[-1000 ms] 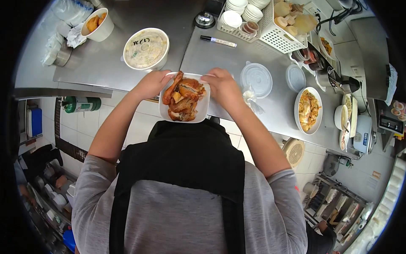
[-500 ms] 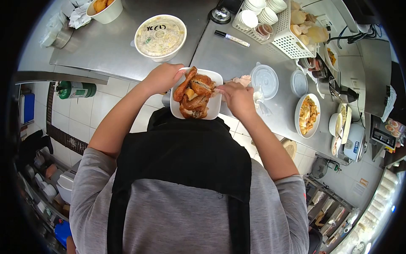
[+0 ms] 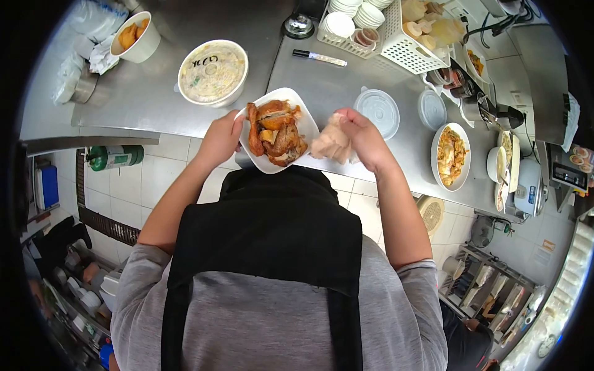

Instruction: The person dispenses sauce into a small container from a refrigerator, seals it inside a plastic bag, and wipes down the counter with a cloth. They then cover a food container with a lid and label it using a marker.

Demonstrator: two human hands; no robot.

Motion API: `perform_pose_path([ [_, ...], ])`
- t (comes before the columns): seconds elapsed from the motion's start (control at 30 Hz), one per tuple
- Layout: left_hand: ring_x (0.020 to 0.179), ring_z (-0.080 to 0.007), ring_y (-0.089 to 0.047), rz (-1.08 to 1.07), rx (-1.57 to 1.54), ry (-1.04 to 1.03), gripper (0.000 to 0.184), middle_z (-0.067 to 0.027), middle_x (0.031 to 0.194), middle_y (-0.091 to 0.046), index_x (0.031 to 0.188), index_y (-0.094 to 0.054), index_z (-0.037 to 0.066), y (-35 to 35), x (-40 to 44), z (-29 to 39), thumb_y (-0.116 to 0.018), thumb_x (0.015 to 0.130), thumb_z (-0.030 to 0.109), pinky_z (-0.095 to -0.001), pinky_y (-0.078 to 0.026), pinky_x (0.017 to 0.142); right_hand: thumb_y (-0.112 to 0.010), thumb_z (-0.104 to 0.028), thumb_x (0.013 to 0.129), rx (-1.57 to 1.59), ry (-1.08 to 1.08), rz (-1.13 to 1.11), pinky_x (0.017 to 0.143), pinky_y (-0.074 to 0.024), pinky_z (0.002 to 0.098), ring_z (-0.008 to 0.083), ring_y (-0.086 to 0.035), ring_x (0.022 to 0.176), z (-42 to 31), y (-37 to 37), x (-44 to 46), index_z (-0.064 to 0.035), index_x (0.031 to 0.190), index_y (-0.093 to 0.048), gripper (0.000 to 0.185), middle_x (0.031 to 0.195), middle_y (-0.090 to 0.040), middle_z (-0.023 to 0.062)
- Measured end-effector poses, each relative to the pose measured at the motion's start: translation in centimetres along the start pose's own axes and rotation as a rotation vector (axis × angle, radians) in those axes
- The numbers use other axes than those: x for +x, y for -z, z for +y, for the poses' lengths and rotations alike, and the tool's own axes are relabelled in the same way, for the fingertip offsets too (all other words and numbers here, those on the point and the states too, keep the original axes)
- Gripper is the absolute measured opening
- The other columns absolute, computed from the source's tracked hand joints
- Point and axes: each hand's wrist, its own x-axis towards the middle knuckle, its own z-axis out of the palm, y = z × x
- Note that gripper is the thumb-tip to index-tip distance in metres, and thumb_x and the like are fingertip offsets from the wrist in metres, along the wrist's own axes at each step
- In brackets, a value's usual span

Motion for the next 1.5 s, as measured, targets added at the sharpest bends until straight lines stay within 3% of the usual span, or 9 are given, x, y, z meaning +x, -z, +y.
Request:
perform_pose_path([
  [0.23, 0.066, -0.0207, -0.065, -0.102, -0.418, 0.12, 0.04, -0.016, 0.098, -0.06, 0.134, -0.032, 0.003, -1.6, -1.6, -1.5, -0.032, 0.095, 0.012, -0.0286, -0.055, 0.059, -0.043, -0.002, 0.086, -0.436, 0.447, 0.244, 0.081, -0.0444, 0.0299, 0.019, -0.057, 0.088, -0.5, 4.2, 7.7, -0.0061, 0.099, -0.056, 0.019, 0.095, -0.06, 0.0076],
  [0.3, 0.071, -0.0221, -0.066, -0.151, -0.486, 0.137, 0.045, -0.0172, 0.104, -0.059, 0.138, -0.026, 0.005, -1.9, -2.2, -1.0, -0.032, 0.095, 0.011, -0.0289, -0.055, 0.061, -0.045, 0.001, 0.081, -1.078, 0.895, 0.304, 0.083, -0.0448, 0.0335, 0.0281, -0.059, 0.098, 0.0, 5.9, 9.7, -0.0065, 0.103, -0.059, 0.027, 0.106, -0.061, 0.015],
  [0.4, 0.075, -0.0231, -0.067, -0.148, -0.588, 0.301, 0.047, -0.017, 0.106, -0.058, 0.141, -0.019, 0.007, -3.5, -2.9, -0.4, -0.031, 0.097, 0.017, -0.0313, -0.055, 0.068, -0.046, 0.002, 0.079, -1.021, 0.834, 0.384, 0.086, -0.0445, 0.0375, 0.0341, -0.055, 0.107, -3.6, 7.2, 7.0, -0.0061, 0.104, -0.062, 0.03, 0.118, -0.056, 0.0198],
  [0.57, 0.08, -0.0225, -0.066, -0.033, -0.755, 0.288, 0.047, -0.0181, 0.108, -0.057, 0.14, -0.014, 0.008, -7.8, -4.1, 1.8, -0.033, 0.099, 0.023, -0.0306, -0.055, 0.07, -0.055, -0.011, 0.086, -0.547, 0.576, 0.704, 0.056, -0.0484, 0.0312, 0.0172, -0.062, 0.056, -7.8, 18.3, 8.1, -0.0024, 0.099, -0.065, 0.018, 0.066, -0.065, 0.0097],
  [0.67, 0.081, -0.0221, -0.066, 0.006, -0.764, 0.224, 0.05, -0.0172, 0.114, -0.054, 0.142, -0.009, 0.009, -10.0, -4.3, 1.5, -0.033, 0.1, 0.025, -0.0304, -0.055, 0.071, -0.069, -0.034, 0.078, -0.852, 0.586, 1.044, 0.065, -0.0503, 0.0366, 0.0282, -0.065, 0.072, -10.6, 24.4, 10.1, 0.0027, 0.103, -0.063, 0.045, 0.076, -0.066, 0.0175],
  [0.83, 0.081, -0.0217, -0.066, 0.065, -0.729, 0.138, 0.055, -0.0154, 0.118, -0.052, 0.145, -0.005, 0.01, -11.1, -4.5, 1.5, -0.032, 0.101, 0.028, -0.0298, -0.054, 0.072, -0.072, -0.042, 0.07, -1.219, 0.047, 0.649, 0.08, -0.0495, 0.0389, 0.0324, -0.063, 0.094, -14.9, 26.3, 13.0, 0.0009, 0.104, -0.064, 0.055, 0.099, -0.066, 0.021],
  [1.13, 0.078, -0.0206, -0.066, 0.243, -0.765, 0.135, 0.054, -0.0159, 0.108, -0.056, 0.147, -0.006, 0.014, -10.5, -5.6, 0.6, -0.029, 0.101, 0.029, -0.0299, -0.055, 0.071, -0.073, -0.042, 0.07, -1.088, 0.418, 0.863, 0.071, -0.0507, 0.0412, 0.0343, -0.064, 0.078, -14.7, 27.6, 11.4, 0.0012, 0.093, -0.064, 0.05, 0.086, -0.066, 0.0195],
  [1.2, 0.074, -0.0176, -0.065, 0.324, -0.781, 0.104, 0.053, -0.0141, 0.103, -0.058, 0.147, -0.012, 0.014, -9.4, -5.6, -0.7, -0.031, 0.101, 0.03, -0.0283, -0.053, 0.068, -0.072, -0.033, 0.076, -0.839, 0.508, 0.844, 0.058, -0.0505, 0.033, 0.0215, -0.064, 0.065, -16.4, 25.4, 6.8, 0.0027, 0.095, -0.062, 0.042, 0.068, -0.062, 0.0112],
  [1.5, 0.076, -0.01, -0.053, 0.737, -0.81, 0.035, 0.043, -0.0045, 0.1, -0.053, 0.138, -0.033, 0.008, -1.9, -2.7, -3.9, -0.044, 0.097, 0.016, -0.0237, -0.046, 0.071, -0.061, -0.009, 0.087, -0.376, 0.604, 0.653, 0.064, -0.0545, 0.0253, 0.0141, -0.062, 0.073, -15.0, 22.6, -2.2, -0.0041, 0.112, -0.057, 0.026, 0.099, -0.058, 0.0077],
])
